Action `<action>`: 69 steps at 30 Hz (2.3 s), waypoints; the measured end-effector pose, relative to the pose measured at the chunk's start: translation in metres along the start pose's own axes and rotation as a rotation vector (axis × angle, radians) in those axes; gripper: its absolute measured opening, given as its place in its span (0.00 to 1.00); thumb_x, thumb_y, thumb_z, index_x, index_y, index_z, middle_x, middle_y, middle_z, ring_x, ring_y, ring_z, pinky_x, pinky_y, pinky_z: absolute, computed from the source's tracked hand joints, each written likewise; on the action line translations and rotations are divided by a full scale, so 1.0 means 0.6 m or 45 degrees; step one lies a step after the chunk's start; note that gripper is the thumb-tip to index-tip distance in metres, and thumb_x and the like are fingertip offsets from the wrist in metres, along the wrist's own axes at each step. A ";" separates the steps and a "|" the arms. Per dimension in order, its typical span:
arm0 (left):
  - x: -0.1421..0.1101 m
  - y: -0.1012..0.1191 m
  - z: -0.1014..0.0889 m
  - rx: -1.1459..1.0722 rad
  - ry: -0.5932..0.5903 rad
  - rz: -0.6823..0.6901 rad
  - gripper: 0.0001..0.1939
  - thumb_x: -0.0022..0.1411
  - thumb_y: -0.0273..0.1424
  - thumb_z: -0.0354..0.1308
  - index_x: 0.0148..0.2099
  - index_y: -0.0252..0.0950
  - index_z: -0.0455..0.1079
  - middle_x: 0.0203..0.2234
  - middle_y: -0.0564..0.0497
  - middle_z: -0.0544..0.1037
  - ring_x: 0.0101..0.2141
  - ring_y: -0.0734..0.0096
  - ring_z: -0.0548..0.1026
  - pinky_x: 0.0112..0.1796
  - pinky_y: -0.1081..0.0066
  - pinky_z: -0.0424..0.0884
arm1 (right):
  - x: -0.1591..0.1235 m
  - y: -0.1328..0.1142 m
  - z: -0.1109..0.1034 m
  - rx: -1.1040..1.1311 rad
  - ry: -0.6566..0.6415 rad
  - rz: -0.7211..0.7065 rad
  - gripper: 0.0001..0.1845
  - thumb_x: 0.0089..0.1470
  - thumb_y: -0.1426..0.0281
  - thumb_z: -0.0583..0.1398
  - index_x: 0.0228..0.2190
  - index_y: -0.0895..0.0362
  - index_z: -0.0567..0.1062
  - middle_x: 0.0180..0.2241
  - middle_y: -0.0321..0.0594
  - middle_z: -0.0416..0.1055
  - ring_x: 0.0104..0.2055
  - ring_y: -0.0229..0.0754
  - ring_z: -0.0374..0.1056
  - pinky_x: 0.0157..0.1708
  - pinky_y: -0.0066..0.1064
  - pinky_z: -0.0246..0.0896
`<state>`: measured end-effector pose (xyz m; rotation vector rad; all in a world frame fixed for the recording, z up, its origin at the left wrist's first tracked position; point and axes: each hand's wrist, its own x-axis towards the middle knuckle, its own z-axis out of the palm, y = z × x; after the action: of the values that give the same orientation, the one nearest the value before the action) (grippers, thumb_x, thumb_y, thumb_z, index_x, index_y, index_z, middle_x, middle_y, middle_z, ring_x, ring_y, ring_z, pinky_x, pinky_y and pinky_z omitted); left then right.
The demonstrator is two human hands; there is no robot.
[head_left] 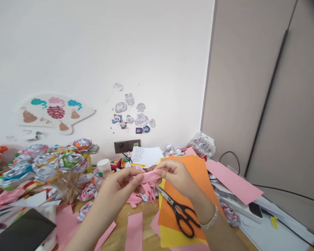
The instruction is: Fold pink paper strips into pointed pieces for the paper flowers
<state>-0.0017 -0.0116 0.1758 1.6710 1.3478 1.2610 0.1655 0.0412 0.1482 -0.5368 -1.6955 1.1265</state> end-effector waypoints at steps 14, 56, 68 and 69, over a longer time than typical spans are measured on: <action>0.005 -0.011 0.005 0.242 -0.084 0.125 0.12 0.54 0.39 0.52 0.31 0.37 0.72 0.23 0.52 0.78 0.25 0.68 0.75 0.26 0.75 0.68 | -0.007 -0.010 0.012 -0.303 -0.044 0.021 0.11 0.49 0.64 0.57 0.26 0.59 0.74 0.26 0.39 0.71 0.29 0.37 0.66 0.28 0.26 0.60; 0.000 0.006 0.003 0.020 -0.046 -0.048 0.08 0.49 0.36 0.55 0.30 0.38 0.70 0.14 0.58 0.70 0.17 0.74 0.70 0.13 0.81 0.61 | -0.007 -0.005 -0.008 -0.358 -0.157 -0.011 0.11 0.50 0.67 0.56 0.37 0.56 0.71 0.32 0.39 0.71 0.32 0.38 0.66 0.29 0.27 0.61; -0.005 0.012 0.001 -0.161 -0.043 -0.075 0.07 0.48 0.33 0.57 0.26 0.35 0.73 0.16 0.53 0.75 0.21 0.73 0.73 0.22 0.77 0.68 | -0.004 0.014 0.000 -0.022 -0.084 0.012 0.05 0.49 0.72 0.56 0.29 0.59 0.72 0.26 0.37 0.69 0.27 0.35 0.65 0.28 0.27 0.61; -0.006 0.012 0.000 -0.130 -0.040 -0.070 0.09 0.49 0.35 0.57 0.24 0.35 0.72 0.15 0.53 0.75 0.20 0.73 0.72 0.22 0.77 0.68 | -0.005 0.012 -0.001 -0.035 -0.084 0.011 0.04 0.48 0.72 0.57 0.29 0.59 0.72 0.26 0.37 0.69 0.28 0.35 0.65 0.28 0.27 0.61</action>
<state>0.0007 -0.0166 0.1811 1.5672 1.2802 1.2464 0.1658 0.0427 0.1406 -0.5295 -1.7689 1.1396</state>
